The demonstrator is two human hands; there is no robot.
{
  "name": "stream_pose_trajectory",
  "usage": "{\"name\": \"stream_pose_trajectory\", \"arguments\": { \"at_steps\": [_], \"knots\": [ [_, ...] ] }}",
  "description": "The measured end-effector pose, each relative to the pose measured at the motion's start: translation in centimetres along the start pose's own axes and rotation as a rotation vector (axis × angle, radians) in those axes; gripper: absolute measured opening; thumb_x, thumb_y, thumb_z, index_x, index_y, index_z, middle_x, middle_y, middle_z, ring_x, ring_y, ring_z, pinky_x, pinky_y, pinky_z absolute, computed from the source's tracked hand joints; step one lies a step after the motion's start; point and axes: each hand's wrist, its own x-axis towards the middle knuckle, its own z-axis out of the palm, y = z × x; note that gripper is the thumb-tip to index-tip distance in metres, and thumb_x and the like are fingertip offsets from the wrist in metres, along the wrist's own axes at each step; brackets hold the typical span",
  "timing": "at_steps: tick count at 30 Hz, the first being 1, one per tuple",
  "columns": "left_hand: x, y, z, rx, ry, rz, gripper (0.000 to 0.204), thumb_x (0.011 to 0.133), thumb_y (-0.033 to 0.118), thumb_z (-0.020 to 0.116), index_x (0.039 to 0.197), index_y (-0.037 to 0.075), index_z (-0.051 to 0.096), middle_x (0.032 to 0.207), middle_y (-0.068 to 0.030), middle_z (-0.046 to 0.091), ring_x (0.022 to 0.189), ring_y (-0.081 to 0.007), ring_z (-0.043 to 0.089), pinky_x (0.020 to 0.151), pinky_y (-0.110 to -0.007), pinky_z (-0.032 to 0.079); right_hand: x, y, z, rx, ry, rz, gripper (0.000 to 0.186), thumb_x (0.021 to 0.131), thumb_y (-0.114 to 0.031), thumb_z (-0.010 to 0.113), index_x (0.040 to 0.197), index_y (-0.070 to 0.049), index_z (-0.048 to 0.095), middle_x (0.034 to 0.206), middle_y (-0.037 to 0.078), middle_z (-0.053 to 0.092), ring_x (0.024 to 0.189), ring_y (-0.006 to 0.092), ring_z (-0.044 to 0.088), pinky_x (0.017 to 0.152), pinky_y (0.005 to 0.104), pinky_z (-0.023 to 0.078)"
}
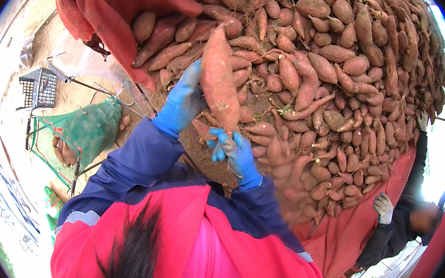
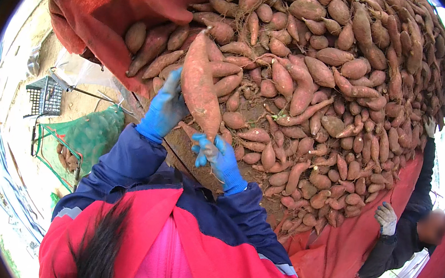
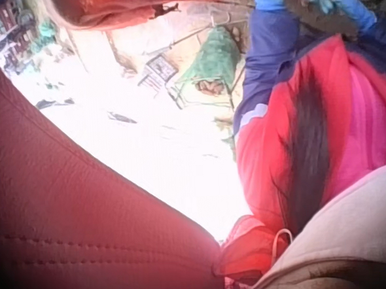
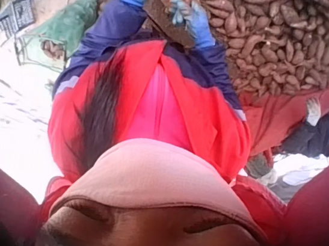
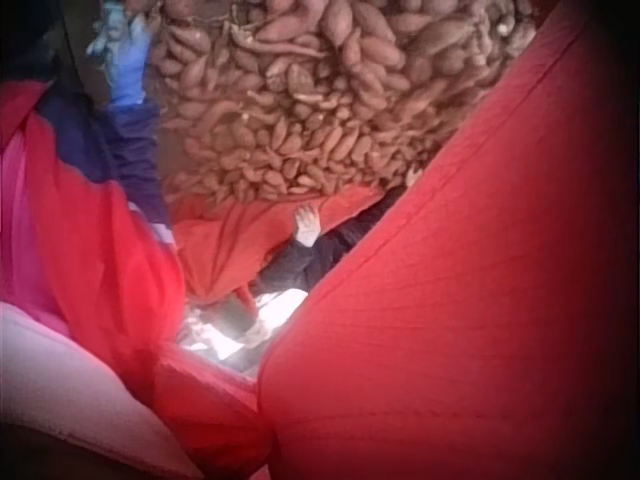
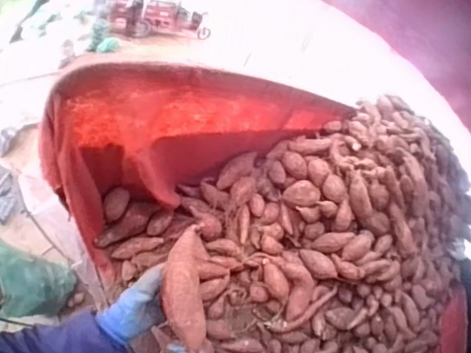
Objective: The person stands at a large pile of sweet potatoes and repeatedly picks them up, removes attached roots or debris, and places them into a nearby container. The person handles the potatoes one at a time, occasionally turning them over to remove dirt or roots before depositing them.
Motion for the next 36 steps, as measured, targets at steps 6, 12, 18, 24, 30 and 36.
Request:
{"name": "stream_pose_trajectory", "arguments": {
  "at_steps": [6,12,18,24,30,36],
  "knots": [
    [0.7,0.0,-1.0,-0.358,-0.282,-0.153,0.084,0.093,0.067,0.046,0.150,0.006,0.032,0.146,-0.0211,0.044,0.131,-0.0375,0.047,0.112,-0.053,0.036,-0.5,-0.4,0.2,0.385,-0.299,0.155,0.051,0.101,-0.040,0.051,0.120,0.007,0.056,0.055,0.002,0.049,0.053,0.0158,0.056,0.090,0.0380,0.052],
    [0.9,-1.0,-1.8,-0.602,-0.329,-0.218,0.087,0.093,0.068,0.043,0.152,0.006,0.028,0.150,-0.0248,0.038,0.135,-0.0426,0.042,0.114,-0.057,0.032,-0.5,-1.0,1.3,0.241,-0.275,0.166,0.041,0.100,-0.029,0.054,0.120,0.006,0.057,0.058,0.002,0.052,0.055,0.0144,0.057,0.087,0.0355,0.052],
    [0.6,-1.1,-2.5,-0.614,-0.286,-0.195,0.084,0.094,0.065,0.043,0.151,0.005,0.030,0.147,-0.0241,0.042,0.133,-0.0418,0.044,0.115,-0.056,0.032,-0.5,-0.7,1.1,-0.176,-0.100,0.149,0.042,0.098,-0.034,0.058,0.113,0.005,0.062,0.060,0.005,0.056,0.056,0.0154,0.059,0.067,0.0324,0.053],
    [0.2,-0.9,-3.1,0.129,-0.097,-0.119,0.082,0.088,0.048,0.068,0.147,0.002,0.035,0.139,-0.0151,0.051,0.126,-0.0271,0.051,0.109,-0.041,0.039,0.8,3.6,-0.9,-1.082,-0.038,0.220,0.037,0.097,-0.035,0.060,0.115,-0.003,0.064,0.073,0.007,0.064,0.063,0.0166,0.061,0.060,0.0330,0.051],
    [-1.1,-1.4,-4.2,0.632,-0.128,-0.181,0.079,0.078,0.033,0.081,0.138,-0.002,0.044,0.130,-0.0094,0.055,0.119,-0.0187,0.051,0.105,-0.035,0.040,2.8,2.5,-5.2,-0.519,0.110,0.077,0.053,0.098,-0.044,0.055,0.130,-0.002,0.056,0.109,0.015,0.067,0.099,0.0249,0.065,0.091,0.0380,0.050],
    [-3.0,-3.9,-3.9,1.009,-0.354,-0.197,0.078,0.072,0.037,0.082,0.133,-0.001,0.051,0.120,-0.0173,0.062,0.111,-0.0262,0.059,0.099,-0.039,0.045,5.0,1.0,-5.5,0.427,0.281,0.027,0.055,0.103,-0.046,0.043,0.123,0.003,0.056,0.126,0.020,0.059,0.120,0.0289,0.056,0.111,0.0387,0.039]
  ]
}}
